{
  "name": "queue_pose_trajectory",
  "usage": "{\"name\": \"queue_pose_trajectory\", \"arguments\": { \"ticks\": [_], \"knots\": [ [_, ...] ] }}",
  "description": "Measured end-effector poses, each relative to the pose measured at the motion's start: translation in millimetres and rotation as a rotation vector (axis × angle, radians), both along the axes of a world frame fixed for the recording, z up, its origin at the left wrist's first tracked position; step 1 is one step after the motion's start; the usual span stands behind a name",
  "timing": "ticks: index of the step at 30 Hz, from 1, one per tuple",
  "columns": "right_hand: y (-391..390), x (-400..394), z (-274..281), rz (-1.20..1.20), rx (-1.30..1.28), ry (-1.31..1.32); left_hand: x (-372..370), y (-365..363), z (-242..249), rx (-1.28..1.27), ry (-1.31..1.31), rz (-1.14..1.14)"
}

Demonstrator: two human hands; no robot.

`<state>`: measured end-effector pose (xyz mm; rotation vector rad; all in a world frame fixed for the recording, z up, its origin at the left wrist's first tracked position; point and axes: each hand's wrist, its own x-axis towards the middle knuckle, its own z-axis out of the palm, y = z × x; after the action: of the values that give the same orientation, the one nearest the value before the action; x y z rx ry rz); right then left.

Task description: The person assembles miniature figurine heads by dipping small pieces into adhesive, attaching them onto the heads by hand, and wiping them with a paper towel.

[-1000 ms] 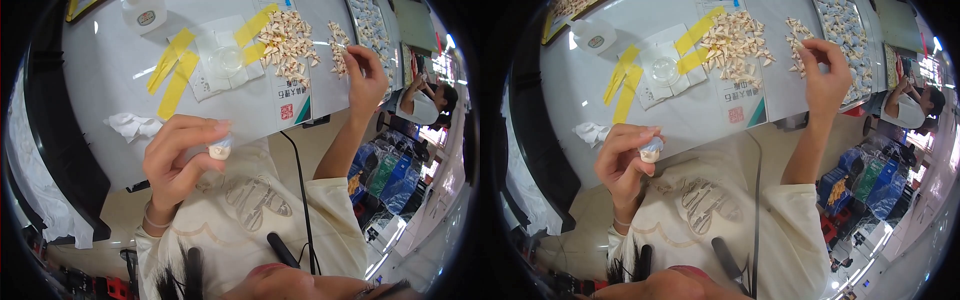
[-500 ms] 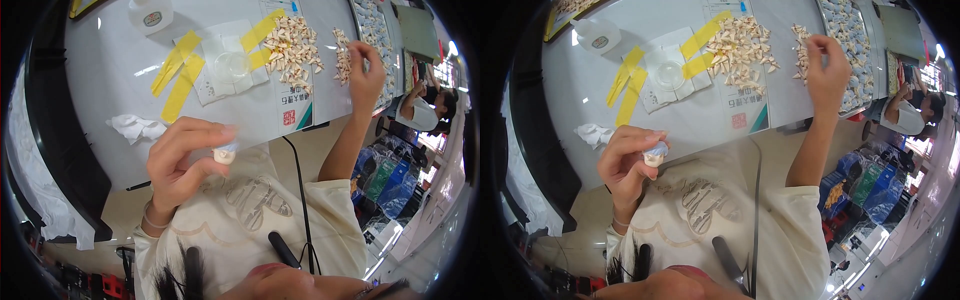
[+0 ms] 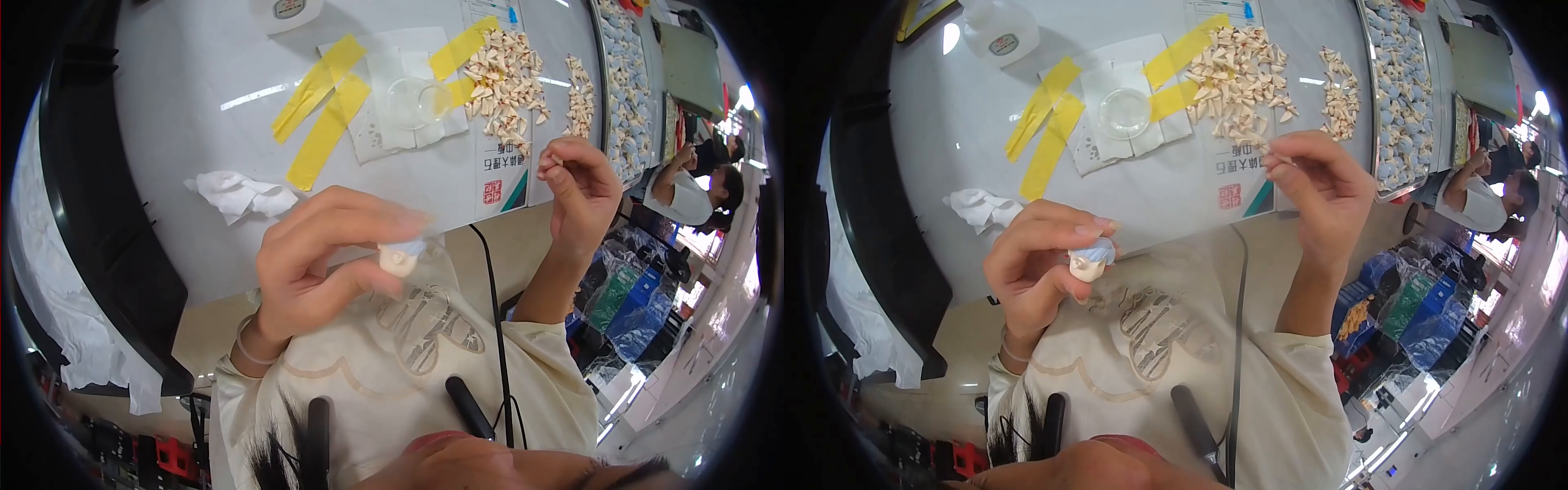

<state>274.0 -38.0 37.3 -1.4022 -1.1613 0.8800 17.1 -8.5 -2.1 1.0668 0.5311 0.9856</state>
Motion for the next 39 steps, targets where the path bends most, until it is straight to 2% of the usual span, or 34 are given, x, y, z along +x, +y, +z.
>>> {"name": "queue_pose_trajectory", "arguments": {
  "ticks": [3, 5, 6, 12, 15, 17, 24, 33, 35, 39],
  "knots": [
    [0.7, -2.7, -1.6, 0.084, -0.008, -0.011, -2.3, 0.2, -2.0, -0.059, -0.066, -0.045],
    [7.0, -4.1, -2.1, 0.223, 0.047, 0.155, -2.8, 0.4, -3.2, -0.089, -0.101, -0.065],
    [10.6, -6.7, -0.8, 0.225, 0.045, 0.155, -2.7, 0.0, -3.7, -0.101, -0.133, -0.069],
    [31.1, -20.4, 7.8, 0.309, 0.04, 0.052, -6.6, 0.7, -4.8, -0.2, -0.265, -0.114],
    [33.0, -16.6, 2.2, 0.388, 0.139, -0.038, -6.0, 1.0, -4.4, -0.223, -0.326, -0.124],
    [30.7, -16.2, -1.8, 0.304, 0.145, 0.078, -5.9, 2.0, -4.8, -0.238, -0.362, -0.128],
    [33.9, -14.5, -8.6, 0.22, 0.235, 0.004, -6.3, 4.5, -4.4, -0.245, -0.351, -0.187],
    [49.3, -35.3, 11.5, 0.142, 0.064, 0.05, -5.8, 6.4, -7.3, -0.191, -0.344, -0.182],
    [53.8, -40.0, 16.2, 0.115, -0.013, -0.102, -6.5, 6.5, -8.3, -0.171, -0.32, -0.169],
    [67.1, -46.1, 23.9, 0.188, 0.015, -0.278, -6.9, 8.8, -9.8, -0.155, -0.318, -0.202]
  ]
}}
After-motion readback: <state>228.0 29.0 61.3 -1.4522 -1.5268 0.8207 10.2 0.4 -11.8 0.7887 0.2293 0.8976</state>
